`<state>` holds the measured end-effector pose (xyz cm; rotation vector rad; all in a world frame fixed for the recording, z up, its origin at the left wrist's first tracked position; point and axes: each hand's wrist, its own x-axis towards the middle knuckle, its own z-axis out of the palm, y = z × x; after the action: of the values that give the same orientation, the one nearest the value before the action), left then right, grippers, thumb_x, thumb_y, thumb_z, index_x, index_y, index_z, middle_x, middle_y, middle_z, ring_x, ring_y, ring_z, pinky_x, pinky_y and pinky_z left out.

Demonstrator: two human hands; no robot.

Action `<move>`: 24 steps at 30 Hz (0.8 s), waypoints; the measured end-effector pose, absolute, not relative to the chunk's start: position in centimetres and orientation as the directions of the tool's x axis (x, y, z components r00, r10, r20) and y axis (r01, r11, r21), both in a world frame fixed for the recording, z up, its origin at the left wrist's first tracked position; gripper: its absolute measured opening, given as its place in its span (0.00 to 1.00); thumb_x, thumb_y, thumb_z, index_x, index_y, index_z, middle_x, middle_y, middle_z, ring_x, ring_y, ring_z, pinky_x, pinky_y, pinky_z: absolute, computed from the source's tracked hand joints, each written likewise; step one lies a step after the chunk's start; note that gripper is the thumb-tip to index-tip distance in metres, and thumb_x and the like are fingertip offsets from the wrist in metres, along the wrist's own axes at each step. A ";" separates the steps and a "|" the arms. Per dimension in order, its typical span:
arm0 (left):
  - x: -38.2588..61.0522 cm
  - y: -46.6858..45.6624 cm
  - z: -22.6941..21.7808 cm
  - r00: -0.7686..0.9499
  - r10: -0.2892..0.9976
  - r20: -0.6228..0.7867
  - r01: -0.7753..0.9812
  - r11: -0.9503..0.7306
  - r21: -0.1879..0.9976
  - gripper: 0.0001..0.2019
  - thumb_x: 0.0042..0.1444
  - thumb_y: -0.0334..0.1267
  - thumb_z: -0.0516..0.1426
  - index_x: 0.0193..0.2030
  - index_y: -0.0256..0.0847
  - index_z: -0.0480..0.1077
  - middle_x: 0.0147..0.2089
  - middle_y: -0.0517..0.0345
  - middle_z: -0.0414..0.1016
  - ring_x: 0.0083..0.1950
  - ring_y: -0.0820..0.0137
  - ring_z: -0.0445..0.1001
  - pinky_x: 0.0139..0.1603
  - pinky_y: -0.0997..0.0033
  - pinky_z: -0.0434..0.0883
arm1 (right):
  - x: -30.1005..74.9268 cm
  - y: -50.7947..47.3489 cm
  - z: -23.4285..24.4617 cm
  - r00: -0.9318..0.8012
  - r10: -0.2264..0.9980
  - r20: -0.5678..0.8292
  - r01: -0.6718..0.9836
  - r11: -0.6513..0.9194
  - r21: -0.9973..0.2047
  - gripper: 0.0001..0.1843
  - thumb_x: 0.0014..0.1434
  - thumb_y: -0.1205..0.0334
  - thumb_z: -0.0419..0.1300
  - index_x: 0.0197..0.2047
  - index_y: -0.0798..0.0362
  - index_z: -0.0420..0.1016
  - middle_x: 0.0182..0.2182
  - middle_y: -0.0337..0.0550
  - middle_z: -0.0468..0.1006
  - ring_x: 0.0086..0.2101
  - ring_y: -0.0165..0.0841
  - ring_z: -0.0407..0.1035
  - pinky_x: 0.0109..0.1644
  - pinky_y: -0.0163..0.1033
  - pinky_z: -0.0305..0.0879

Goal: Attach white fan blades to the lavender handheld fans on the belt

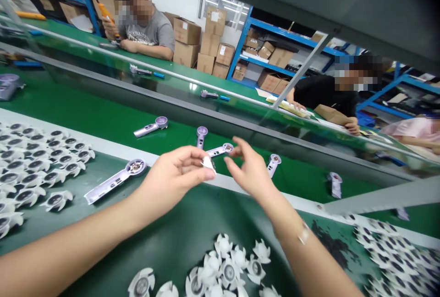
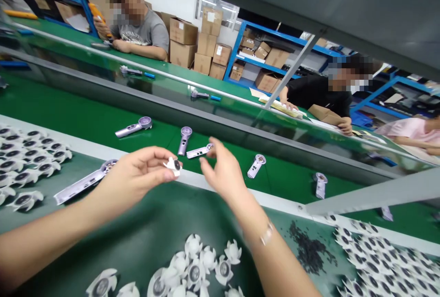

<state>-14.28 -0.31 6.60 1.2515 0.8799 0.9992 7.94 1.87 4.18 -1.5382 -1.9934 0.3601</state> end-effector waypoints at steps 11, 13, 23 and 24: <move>-16.3 1.5 8.0 0.359 0.931 0.069 -0.114 -0.029 0.993 0.17 0.53 0.40 0.67 0.47 0.43 0.69 0.39 0.63 0.78 0.40 0.73 0.79 0.41 0.77 0.75 | 8.0 4.6 4.2 -0.227 0.959 0.171 0.708 0.283 -0.647 0.30 0.54 0.61 0.67 0.57 0.54 0.62 0.44 0.48 0.78 0.38 0.35 0.74 0.43 0.40 0.70; -16.5 1.2 8.3 0.408 0.903 0.135 -0.082 -0.111 0.990 0.17 0.50 0.38 0.69 0.45 0.42 0.71 0.38 0.62 0.79 0.40 0.73 0.79 0.41 0.78 0.76 | 7.3 1.5 5.9 -0.188 0.955 0.229 0.624 0.296 -0.723 0.31 0.51 0.56 0.70 0.54 0.51 0.62 0.44 0.46 0.77 0.39 0.35 0.74 0.40 0.38 0.71; -16.7 -0.4 9.8 0.483 0.793 0.371 0.127 -0.483 0.866 0.14 0.50 0.38 0.69 0.43 0.41 0.77 0.43 0.58 0.77 0.37 0.70 0.79 0.39 0.76 0.79 | 4.9 -4.4 9.8 -0.162 0.919 0.360 0.248 0.391 -0.886 0.25 0.44 0.64 0.76 0.46 0.47 0.76 0.42 0.37 0.78 0.39 0.31 0.76 0.44 0.31 0.75; -16.7 -0.4 9.8 0.484 0.790 0.377 0.134 -0.493 0.860 0.14 0.49 0.38 0.69 0.43 0.40 0.77 0.42 0.58 0.77 0.37 0.70 0.79 0.39 0.76 0.79 | 4.8 -4.4 9.8 -0.165 0.915 0.368 0.241 0.399 -0.885 0.25 0.45 0.64 0.76 0.46 0.46 0.76 0.43 0.37 0.78 0.40 0.30 0.76 0.44 0.31 0.75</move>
<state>-16.68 -0.38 9.82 1.9246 0.7659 1.0305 4.81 -4.36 9.77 -1.0335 -1.6545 0.8424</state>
